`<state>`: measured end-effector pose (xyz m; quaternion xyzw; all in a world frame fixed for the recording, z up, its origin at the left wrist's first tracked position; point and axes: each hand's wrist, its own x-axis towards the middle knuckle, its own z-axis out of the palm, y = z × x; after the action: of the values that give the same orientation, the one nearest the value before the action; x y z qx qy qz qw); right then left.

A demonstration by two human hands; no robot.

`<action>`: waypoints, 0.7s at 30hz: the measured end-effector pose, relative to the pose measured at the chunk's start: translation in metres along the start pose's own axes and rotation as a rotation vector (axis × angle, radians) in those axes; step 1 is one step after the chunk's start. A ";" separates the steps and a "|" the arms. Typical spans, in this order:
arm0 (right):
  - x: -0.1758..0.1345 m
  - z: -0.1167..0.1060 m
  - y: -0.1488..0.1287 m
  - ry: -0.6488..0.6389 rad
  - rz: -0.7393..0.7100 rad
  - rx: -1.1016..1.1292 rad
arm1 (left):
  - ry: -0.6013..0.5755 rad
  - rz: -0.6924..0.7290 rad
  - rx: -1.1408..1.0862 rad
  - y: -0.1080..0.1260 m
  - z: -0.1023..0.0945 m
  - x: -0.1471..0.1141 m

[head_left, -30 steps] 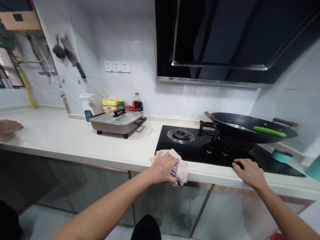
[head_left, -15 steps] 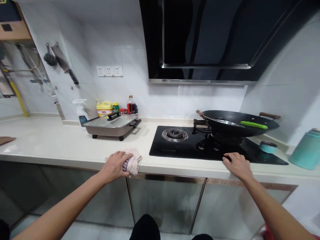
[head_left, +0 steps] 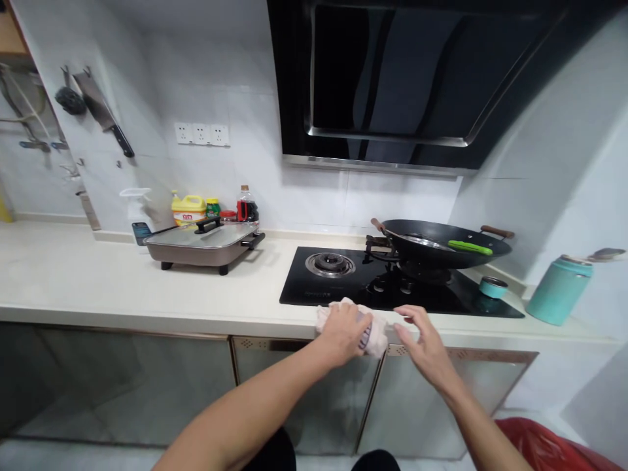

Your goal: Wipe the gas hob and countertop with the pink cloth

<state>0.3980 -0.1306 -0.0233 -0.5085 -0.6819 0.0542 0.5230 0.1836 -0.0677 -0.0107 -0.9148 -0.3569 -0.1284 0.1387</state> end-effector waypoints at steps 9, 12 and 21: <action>-0.001 0.041 -0.017 -0.378 -0.026 -0.072 | 0.013 0.266 -0.277 -0.024 -0.007 -0.007; 0.003 0.061 -0.032 -0.451 -0.109 -0.288 | -0.003 0.219 -0.309 -0.060 -0.014 -0.042; 0.024 0.122 -0.066 -0.414 -0.120 -0.761 | 0.278 -0.271 -0.256 -0.199 -0.010 -0.094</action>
<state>0.2636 -0.0884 -0.0216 -0.6028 -0.7722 -0.1305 0.1528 -0.0221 0.0115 -0.0003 -0.8422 -0.4346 -0.3150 0.0509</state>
